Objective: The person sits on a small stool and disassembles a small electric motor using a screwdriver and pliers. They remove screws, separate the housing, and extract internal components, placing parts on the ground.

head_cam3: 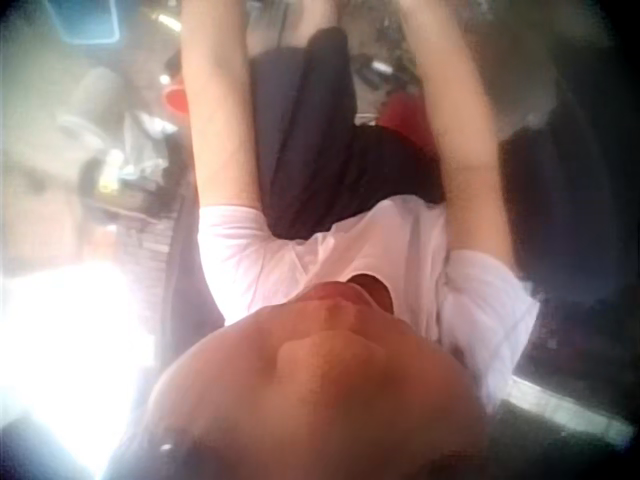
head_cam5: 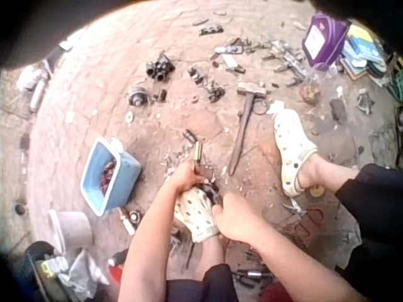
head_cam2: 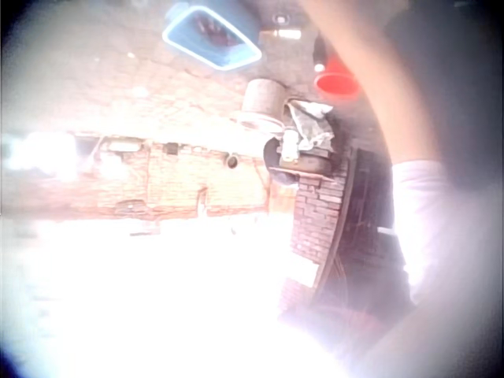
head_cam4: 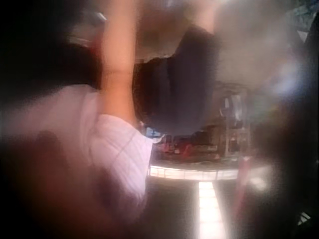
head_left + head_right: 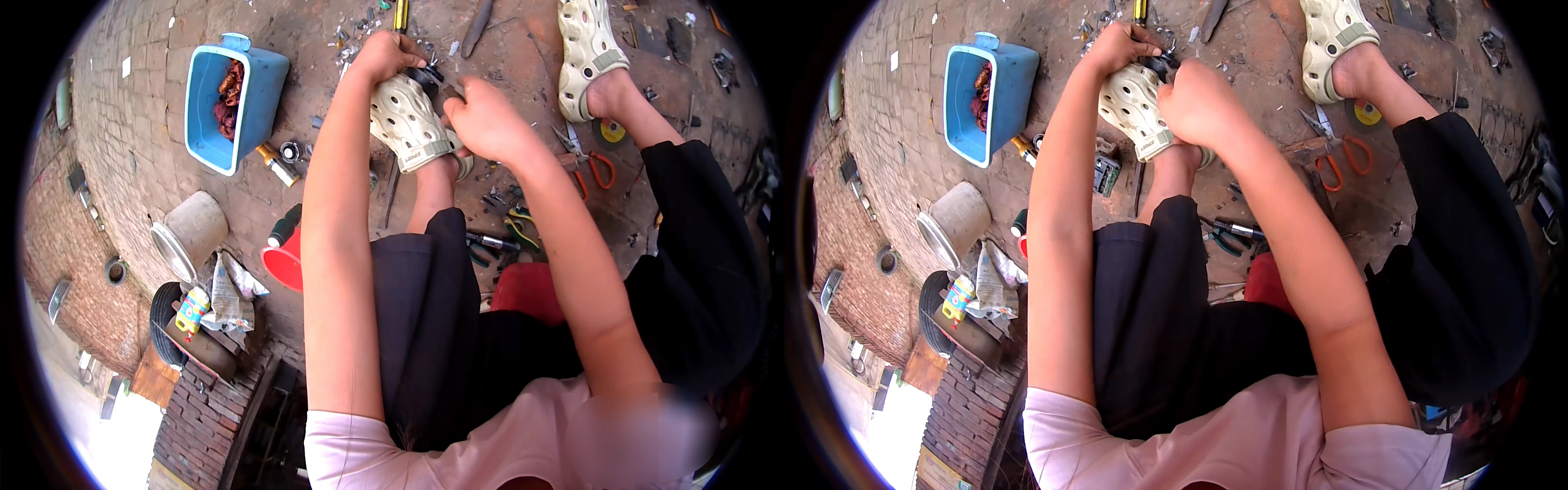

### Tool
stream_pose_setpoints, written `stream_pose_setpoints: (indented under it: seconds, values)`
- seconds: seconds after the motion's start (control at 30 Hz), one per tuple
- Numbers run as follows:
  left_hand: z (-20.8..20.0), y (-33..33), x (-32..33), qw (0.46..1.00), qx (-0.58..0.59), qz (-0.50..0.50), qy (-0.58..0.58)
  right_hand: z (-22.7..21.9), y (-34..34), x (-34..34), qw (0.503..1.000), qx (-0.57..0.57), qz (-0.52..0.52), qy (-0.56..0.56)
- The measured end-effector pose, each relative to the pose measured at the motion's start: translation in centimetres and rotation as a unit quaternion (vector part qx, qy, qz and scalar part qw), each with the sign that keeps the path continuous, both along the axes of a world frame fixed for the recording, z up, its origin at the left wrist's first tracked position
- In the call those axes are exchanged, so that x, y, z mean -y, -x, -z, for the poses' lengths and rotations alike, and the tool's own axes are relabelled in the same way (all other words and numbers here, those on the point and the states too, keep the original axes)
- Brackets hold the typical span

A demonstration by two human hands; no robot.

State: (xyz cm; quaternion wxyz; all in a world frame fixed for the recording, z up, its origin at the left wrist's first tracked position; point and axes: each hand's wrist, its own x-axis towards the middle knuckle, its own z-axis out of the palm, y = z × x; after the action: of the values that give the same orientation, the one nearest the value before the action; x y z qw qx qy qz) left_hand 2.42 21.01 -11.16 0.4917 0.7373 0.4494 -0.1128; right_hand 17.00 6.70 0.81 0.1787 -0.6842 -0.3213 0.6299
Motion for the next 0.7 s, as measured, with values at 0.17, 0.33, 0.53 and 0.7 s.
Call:
stream_pose_setpoints:
  seconds: [0.17,0.33,0.53,0.7]
  values:
    - [0.8,0.4,0.4,0.998,0.023,-0.056,0.026,1.9,6.3,1.6,0.924,-0.220,0.306,0.069]
    - [0.2,0.1,0.2,0.999,0.028,-0.021,-0.012,3.4,12.3,-1.2,0.926,-0.142,0.351,0.013]
    - [1.3,-0.2,0.7,0.998,-0.017,0.048,-0.040,4.7,12.1,1.5,0.948,-0.056,0.314,-0.021]
    - [0.6,-1.4,0.6,0.996,-0.036,0.062,-0.053,8.5,7.5,3.7,0.883,0.261,0.306,-0.242]
